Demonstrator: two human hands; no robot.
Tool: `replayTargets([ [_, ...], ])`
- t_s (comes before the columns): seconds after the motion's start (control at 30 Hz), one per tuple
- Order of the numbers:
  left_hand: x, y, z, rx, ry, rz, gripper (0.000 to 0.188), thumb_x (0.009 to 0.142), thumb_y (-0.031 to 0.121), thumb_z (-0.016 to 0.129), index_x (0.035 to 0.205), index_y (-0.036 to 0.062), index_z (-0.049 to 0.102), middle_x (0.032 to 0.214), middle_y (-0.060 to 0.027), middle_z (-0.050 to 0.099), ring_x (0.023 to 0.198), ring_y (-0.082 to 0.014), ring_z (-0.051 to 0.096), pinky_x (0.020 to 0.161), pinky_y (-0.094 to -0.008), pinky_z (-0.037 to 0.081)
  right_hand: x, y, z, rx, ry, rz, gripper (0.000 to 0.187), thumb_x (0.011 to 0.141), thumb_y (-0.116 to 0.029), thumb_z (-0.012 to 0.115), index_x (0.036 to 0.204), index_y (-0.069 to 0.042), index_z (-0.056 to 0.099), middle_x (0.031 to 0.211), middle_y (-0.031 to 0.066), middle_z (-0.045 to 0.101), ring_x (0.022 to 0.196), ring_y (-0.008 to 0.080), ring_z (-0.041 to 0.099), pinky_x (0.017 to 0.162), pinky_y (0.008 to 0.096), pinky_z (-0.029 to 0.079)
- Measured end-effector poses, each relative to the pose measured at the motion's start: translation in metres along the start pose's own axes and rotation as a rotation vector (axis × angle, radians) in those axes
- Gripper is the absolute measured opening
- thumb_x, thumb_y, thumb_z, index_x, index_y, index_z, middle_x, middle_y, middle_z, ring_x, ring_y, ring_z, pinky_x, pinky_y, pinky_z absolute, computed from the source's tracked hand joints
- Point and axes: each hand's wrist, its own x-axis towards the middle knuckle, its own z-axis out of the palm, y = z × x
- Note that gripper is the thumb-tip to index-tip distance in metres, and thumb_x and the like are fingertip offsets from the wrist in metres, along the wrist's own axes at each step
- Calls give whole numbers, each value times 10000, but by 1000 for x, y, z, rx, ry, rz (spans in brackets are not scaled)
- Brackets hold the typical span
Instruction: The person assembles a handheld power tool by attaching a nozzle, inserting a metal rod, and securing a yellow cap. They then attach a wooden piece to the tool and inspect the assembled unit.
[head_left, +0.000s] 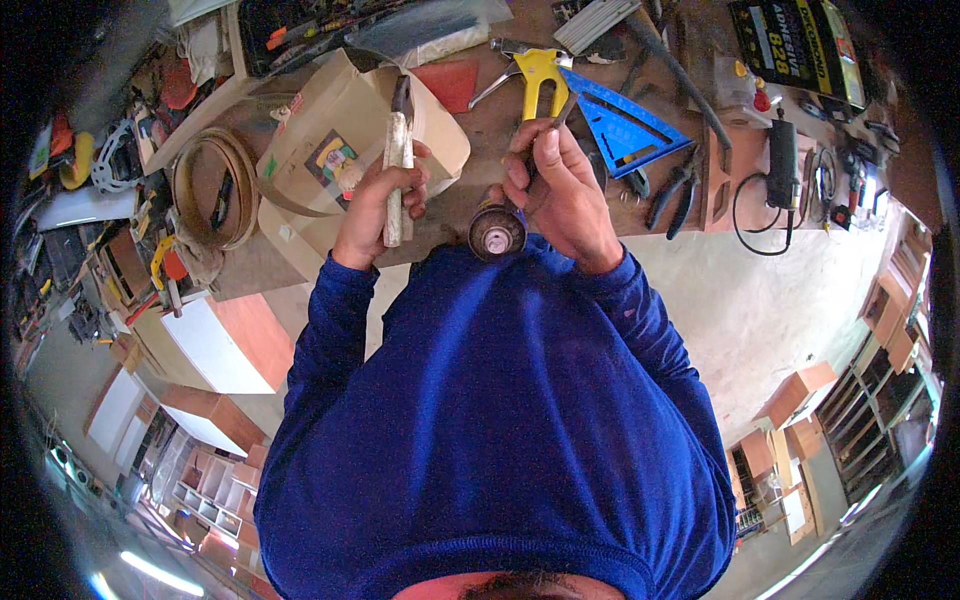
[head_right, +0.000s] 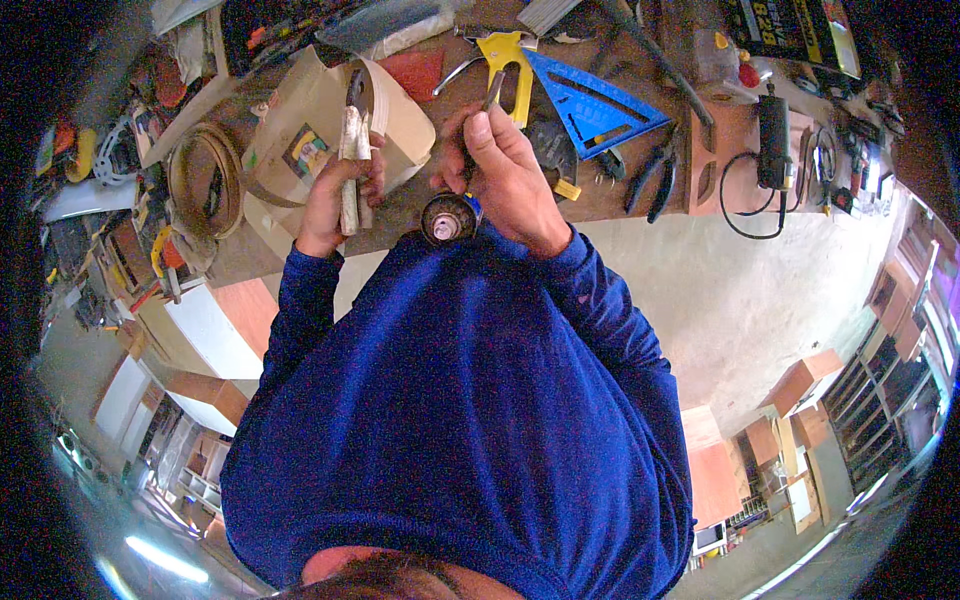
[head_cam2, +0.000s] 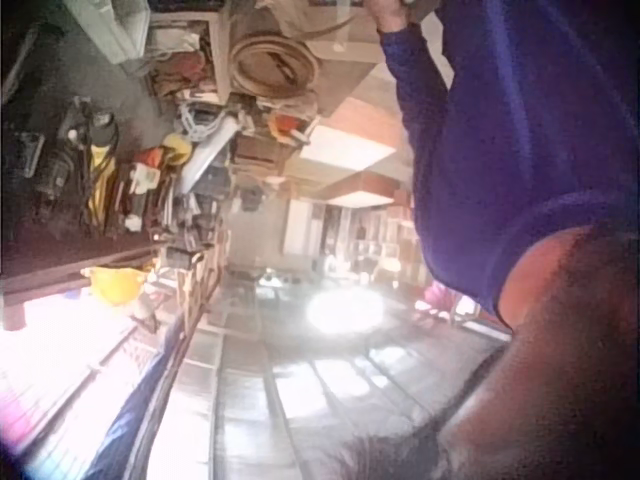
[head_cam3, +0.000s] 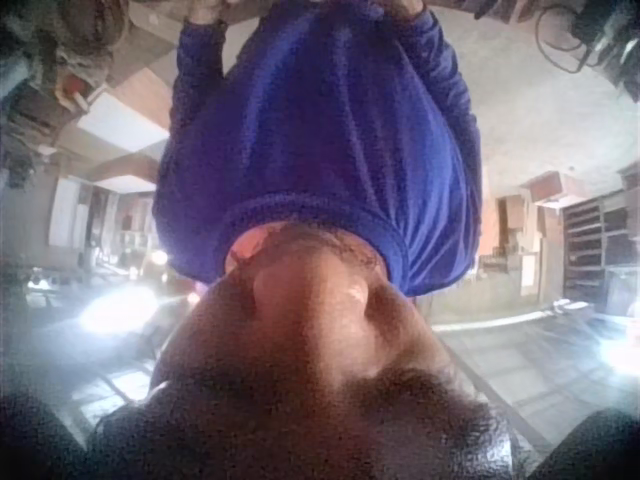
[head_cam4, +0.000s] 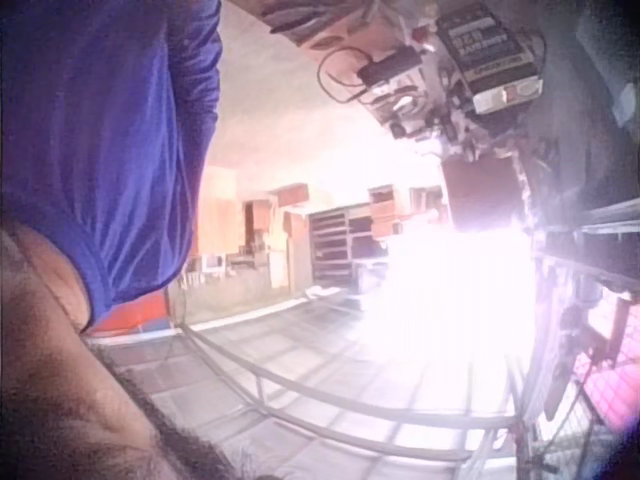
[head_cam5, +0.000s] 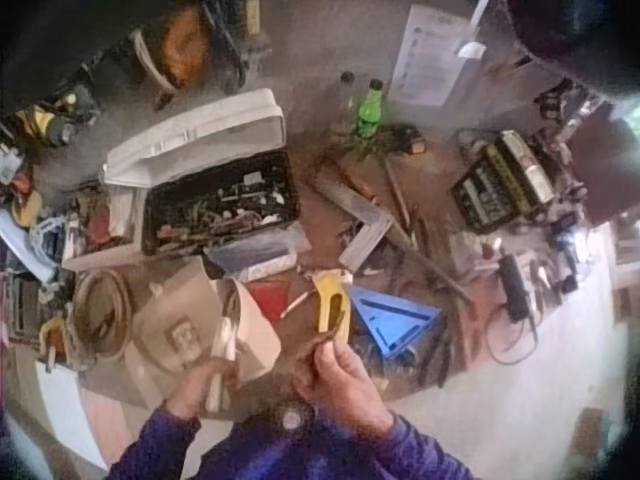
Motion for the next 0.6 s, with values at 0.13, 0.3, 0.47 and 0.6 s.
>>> replayTargets([
  [0.13, -4, 1, -1, 18, 11, -17, 354, 898, 134, 591, 1247, 82, 562, 877, 1, 531, 687, -83, 472, 603, -260, 414, 2, 3, 0, -56, -10, 9, 304, 1114, -396, 444, 1114, -107, 539, 838, 0, 458, 718, 118, 453, 785, 364, 499],
  [0.3, -9, 7, 1, 81, 32, -27, 355, 909, 138, 591, 1260, 92, 558, 896, 11, 534, 693, -80, 484, 610, -253, 414, 4, 4, 0, -149, -77, -16, 302, 1112, -387, 457, 1053, -98, 520, 809, -21, 415, 679, 101, 424, 751, 340, 485],
  [0.47, -11, 13, 6, 159, 51, -18, 360, 917, 146, 593, 1271, 92, 554, 901, 26, 540, 691, -75, 501, 613, -245, 417, 3, 8, 2, -193, -96, -50, 306, 1123, -380, 452, 1051, -90, 519, 817, -27, 459, 695, 90, 459, 691, 280, 467],
  [0.6, -12, 21, 13, 290, 31, 15, 385, 907, 135, 598, 1285, 83, 553, 873, 30, 539, 680, -71, 503, 605, -244, 413, -4, 13, 7, -279, -94, -13, 300, 1118, -378, 460, 1082, -86, 518, 845, -26, 458, 710, 85, 448, 685, 273, 452],
])
